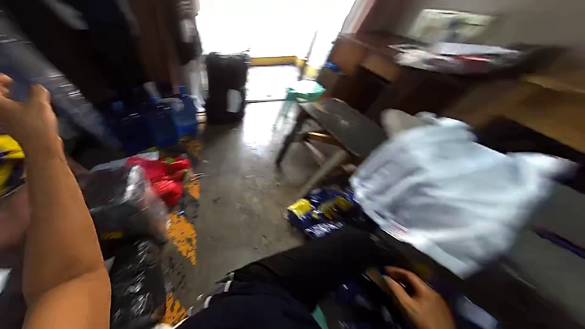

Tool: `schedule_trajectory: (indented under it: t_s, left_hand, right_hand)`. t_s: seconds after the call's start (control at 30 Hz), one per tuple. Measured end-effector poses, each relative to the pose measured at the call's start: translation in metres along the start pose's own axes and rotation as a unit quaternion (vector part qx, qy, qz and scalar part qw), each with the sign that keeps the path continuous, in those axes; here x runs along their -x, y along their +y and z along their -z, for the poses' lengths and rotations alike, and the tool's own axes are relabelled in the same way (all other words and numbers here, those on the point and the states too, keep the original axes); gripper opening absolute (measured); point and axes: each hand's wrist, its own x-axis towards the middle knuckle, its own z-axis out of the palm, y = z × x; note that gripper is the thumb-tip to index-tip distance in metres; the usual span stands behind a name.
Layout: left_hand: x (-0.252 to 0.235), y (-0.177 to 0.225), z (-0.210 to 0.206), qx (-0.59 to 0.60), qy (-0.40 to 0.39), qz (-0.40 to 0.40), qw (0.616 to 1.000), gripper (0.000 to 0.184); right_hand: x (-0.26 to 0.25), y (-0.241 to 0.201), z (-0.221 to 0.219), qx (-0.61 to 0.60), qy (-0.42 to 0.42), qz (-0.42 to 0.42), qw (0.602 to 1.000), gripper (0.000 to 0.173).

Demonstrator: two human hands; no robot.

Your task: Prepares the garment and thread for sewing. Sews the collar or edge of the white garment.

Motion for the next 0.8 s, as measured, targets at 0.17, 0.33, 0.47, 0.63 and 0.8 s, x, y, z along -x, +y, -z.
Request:
schedule_trajectory:
  t_s: [0.17, 0.33, 0.47, 0.63, 0.8]
  left_hand:
    - [0.193, 0.149, -0.262, 0.113, -0.378, -0.124, 0.910, 0.058]
    - [0.401, 0.360, -0.350, 0.187, -0.587, -0.291, 0.732, 0.066]
    - [0.524, 0.474, -0.376, 0.148, -0.657, -0.355, 0.649, 0.102]
    - [0.606, 0.506, -0.429, 0.035, -0.607, -0.444, 0.658, 0.113]
    - [0.554, 0.487, -0.476, -0.066, -0.608, -0.413, 0.674, 0.080]
  right_hand:
    - [0.079, -0.026, -0.006, 0.022, 0.259, -0.051, 0.964, 0.031]
    - [0.146, -0.065, -0.057, 0.031, 0.321, -0.075, 0.944, 0.026]
    - [0.140, -0.054, -0.072, 0.065, 0.381, -0.071, 0.919, 0.023]
    - [0.089, 0.004, -0.059, 0.211, 0.334, -0.037, 0.918, 0.030]
    - [0.103, 0.050, -0.012, 0.334, 0.250, -0.072, 0.906, 0.022]
